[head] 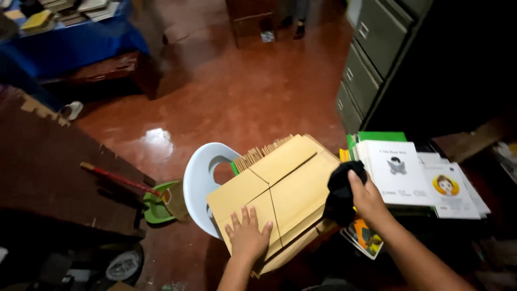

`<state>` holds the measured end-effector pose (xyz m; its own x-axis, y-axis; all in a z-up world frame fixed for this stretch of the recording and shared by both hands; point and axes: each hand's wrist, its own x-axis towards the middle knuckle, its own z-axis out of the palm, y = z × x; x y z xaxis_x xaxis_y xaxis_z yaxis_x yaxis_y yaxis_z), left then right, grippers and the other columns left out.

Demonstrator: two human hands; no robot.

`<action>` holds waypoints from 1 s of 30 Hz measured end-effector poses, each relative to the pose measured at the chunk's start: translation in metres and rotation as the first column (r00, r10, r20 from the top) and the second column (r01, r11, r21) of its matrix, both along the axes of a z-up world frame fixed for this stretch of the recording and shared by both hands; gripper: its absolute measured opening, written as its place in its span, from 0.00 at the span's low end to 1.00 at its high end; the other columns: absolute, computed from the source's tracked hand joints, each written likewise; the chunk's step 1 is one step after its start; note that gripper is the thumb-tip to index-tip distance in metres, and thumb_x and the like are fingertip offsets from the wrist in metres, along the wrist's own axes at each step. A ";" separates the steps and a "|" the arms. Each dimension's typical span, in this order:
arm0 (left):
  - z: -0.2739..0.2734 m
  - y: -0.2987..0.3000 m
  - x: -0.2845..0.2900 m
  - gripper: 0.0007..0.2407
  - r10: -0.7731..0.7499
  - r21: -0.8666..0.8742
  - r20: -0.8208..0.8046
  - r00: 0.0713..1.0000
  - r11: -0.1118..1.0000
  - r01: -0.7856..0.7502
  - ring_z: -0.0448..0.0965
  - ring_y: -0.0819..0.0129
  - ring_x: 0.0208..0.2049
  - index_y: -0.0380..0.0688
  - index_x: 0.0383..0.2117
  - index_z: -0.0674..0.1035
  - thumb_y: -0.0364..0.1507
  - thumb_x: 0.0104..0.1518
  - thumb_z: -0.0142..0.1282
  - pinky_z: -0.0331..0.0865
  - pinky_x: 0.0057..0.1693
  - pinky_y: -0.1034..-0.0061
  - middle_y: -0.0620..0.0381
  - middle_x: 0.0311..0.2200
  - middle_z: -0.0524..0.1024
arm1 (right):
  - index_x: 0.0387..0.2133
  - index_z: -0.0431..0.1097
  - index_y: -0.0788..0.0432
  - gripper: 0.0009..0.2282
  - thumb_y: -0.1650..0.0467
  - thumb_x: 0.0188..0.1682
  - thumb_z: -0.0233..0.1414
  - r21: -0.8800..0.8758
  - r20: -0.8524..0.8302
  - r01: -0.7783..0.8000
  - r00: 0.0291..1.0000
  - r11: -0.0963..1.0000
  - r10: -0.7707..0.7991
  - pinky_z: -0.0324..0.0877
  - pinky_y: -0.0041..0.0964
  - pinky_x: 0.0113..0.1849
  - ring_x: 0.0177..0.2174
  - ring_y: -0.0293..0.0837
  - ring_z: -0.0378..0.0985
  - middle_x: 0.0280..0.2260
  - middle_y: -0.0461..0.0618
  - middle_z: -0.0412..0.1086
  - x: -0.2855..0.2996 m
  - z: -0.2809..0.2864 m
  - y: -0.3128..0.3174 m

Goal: Cleaning and dusting various folders and envelopes in an archive or storage room.

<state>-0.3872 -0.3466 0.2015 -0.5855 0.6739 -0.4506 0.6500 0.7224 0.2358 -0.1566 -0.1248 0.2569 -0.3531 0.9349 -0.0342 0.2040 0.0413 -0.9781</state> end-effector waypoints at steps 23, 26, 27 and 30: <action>0.000 0.001 0.062 0.40 0.076 0.261 -0.022 0.997 0.963 -0.068 0.25 0.27 0.70 0.38 0.70 0.53 0.58 0.59 0.37 0.24 0.67 0.35 0.32 0.72 0.37 | 0.66 0.53 0.65 0.35 0.59 0.47 0.54 0.436 0.545 -0.595 0.772 0.675 0.327 0.59 0.53 0.56 0.58 0.66 0.60 0.61 0.70 0.55 -0.145 -0.022 0.020; 0.006 0.002 0.062 0.40 0.077 0.250 0.001 0.997 0.965 -0.075 0.24 0.27 0.70 0.38 0.70 0.53 0.58 0.59 0.36 0.23 0.67 0.36 0.32 0.72 0.37 | 0.66 0.53 0.59 0.29 0.56 0.54 0.42 0.374 0.799 -0.820 0.522 0.433 0.298 0.46 0.52 0.63 0.67 0.57 0.44 0.70 0.58 0.44 -0.170 -0.040 0.004; 0.008 0.003 0.062 0.40 0.069 0.239 0.005 0.998 0.969 -0.068 0.25 0.27 0.70 0.38 0.70 0.54 0.58 0.59 0.35 0.23 0.67 0.35 0.31 0.72 0.37 | 0.68 0.48 0.55 0.27 0.56 0.58 0.33 0.184 0.901 -0.907 0.310 0.378 0.305 0.39 0.51 0.66 0.70 0.50 0.35 0.72 0.50 0.37 -0.177 -0.041 -0.005; 0.012 0.002 0.063 0.40 0.083 0.259 0.010 0.996 0.962 -0.083 0.24 0.28 0.71 0.37 0.69 0.56 0.57 0.58 0.38 0.20 0.67 0.36 0.32 0.72 0.38 | 0.68 0.48 0.59 0.29 0.56 0.57 0.33 0.291 0.872 -0.921 0.366 0.260 0.324 0.34 0.53 0.65 0.71 0.52 0.33 0.72 0.52 0.41 -0.172 -0.084 -0.014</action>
